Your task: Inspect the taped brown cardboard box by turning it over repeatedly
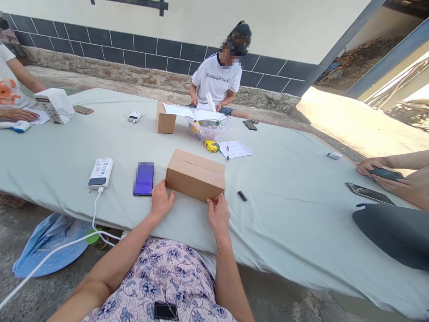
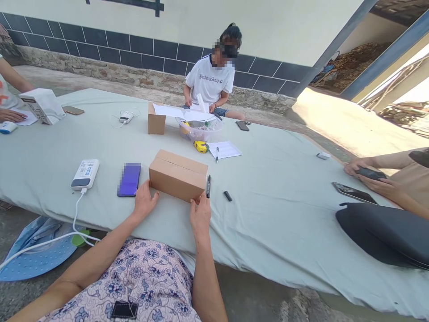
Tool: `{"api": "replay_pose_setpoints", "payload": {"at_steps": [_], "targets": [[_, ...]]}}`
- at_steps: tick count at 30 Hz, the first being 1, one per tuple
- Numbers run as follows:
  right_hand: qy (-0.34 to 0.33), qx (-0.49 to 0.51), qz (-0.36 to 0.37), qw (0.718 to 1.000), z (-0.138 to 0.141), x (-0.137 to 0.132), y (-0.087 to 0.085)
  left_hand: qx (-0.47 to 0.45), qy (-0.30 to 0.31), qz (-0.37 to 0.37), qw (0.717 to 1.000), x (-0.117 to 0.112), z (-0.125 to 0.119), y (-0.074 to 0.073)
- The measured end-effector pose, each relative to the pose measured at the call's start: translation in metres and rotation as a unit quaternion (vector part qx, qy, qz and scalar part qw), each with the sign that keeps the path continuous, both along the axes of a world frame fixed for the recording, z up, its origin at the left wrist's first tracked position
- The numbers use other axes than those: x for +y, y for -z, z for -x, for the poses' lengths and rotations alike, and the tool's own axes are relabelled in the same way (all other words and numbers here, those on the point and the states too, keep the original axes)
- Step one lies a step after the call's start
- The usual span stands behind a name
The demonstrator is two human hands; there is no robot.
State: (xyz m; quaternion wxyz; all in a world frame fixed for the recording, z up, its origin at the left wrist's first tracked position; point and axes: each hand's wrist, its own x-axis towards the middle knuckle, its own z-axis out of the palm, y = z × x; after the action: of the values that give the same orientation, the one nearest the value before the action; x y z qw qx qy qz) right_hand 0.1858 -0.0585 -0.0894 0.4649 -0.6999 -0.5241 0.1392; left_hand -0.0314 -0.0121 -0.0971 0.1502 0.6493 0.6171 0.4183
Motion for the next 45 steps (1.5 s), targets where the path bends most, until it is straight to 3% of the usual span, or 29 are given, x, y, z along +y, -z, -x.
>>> {"api": "replay_pose_setpoints", "payload": {"at_steps": [6,9,12,15,18,25,31,35,38,42,45], "targets": [[-0.036,0.075,0.038,0.996,-0.008,-0.005,-0.023,0.021,0.012,0.014,1.0,-0.002,0.0,-0.003],[-0.053,0.151,-0.028,0.987,-0.02,0.005,-0.044,0.031,0.017,0.026,0.999,-0.004,0.0,-0.006],[-0.117,0.214,-0.069,0.967,-0.036,0.028,-0.067,0.039,0.015,0.025,0.999,-0.004,0.0,-0.007],[-0.209,0.252,-0.027,0.945,-0.051,0.055,-0.086,0.048,0.012,0.017,0.999,-0.004,0.0,-0.005],[-0.263,0.279,0.032,0.923,-0.056,0.07,-0.093,0.052,0.008,0.014,0.999,-0.004,0.0,-0.003],[-0.201,0.345,0.022,0.916,-0.047,0.078,-0.087,0.035,0.011,0.007,0.999,-0.003,0.002,-0.003],[-0.155,0.379,0.044,0.911,-0.041,0.086,-0.096,-0.04,0.047,0.036,0.997,-0.006,0.009,-0.01],[-0.157,0.381,0.043,0.91,-0.038,0.084,-0.1,-0.16,0.074,0.083,0.981,-0.011,0.011,-0.035],[-0.155,0.382,0.037,0.91,-0.037,0.082,-0.1,-0.17,0.051,0.034,0.984,-0.002,0.007,-0.065],[-0.154,0.38,0.04,0.911,-0.036,0.082,-0.1,0.003,0.04,-0.078,0.996,0.024,-0.013,-0.111],[-0.157,0.373,0.046,0.913,-0.037,0.082,-0.101,0.164,0.075,-0.103,0.978,0.04,-0.036,-0.138]]}}
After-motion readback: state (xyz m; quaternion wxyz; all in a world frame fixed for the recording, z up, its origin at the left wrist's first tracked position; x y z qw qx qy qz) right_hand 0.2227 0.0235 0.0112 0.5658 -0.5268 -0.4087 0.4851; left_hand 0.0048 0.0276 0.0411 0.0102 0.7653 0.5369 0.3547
